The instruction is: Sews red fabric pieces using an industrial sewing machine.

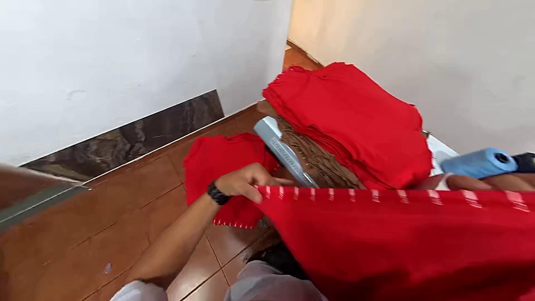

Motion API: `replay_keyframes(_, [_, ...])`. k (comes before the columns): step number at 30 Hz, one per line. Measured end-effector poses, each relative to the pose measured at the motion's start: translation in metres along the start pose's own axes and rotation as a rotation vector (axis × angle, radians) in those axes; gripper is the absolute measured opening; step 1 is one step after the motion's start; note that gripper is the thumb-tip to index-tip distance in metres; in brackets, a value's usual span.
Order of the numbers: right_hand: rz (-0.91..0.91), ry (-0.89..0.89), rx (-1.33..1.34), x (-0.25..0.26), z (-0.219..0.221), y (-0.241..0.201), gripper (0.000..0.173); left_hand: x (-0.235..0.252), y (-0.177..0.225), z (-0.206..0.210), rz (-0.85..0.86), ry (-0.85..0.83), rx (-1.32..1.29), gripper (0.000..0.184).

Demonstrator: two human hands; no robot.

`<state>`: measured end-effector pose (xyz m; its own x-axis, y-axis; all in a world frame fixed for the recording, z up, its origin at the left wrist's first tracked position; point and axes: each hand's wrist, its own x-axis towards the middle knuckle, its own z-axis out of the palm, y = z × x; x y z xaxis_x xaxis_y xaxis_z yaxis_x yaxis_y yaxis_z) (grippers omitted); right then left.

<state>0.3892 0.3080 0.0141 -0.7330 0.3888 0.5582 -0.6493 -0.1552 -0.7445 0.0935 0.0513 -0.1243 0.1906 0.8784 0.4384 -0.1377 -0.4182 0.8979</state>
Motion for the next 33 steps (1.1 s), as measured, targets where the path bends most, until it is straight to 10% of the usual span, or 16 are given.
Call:
replay_keyframes(4, [0.157,-0.286,-0.755,0.034,-0.012,0.072,0.027,-0.087,0.117,-0.061,-0.150,0.522,0.880,0.030])
replay_keyframes(9, [-0.169,-0.359,-1.268,0.072,0.063,0.118,0.028,-0.127,0.241,-0.032,-0.324,0.626,1.846,0.035])
replay_keyframes(14, [-0.211,-0.434,-1.374,-0.003,0.095,0.181,0.007,-0.222,0.181,0.017,-0.621,0.763,1.841,0.027])
replay_keyframes(18, [-0.156,-0.677,-1.466,-0.117,0.092,0.265,0.023,-0.271,0.066,0.012,-1.185,0.474,1.505,0.024])
replay_keyframes(21, [0.252,-0.950,-1.379,-0.184,0.086,0.275,0.016,-0.173,-0.002,0.008,-1.585,-0.012,1.066,0.034])
replay_keyframes(27, [0.358,-0.309,-1.353,-0.228,0.029,0.188,0.014,0.126,-0.091,0.125,-0.229,0.080,1.066,0.027])
replay_keyframes(33, [0.332,0.386,-1.186,-0.233,-0.021,0.067,0.017,0.281,-0.156,0.137,-0.203,-0.123,1.474,0.023])
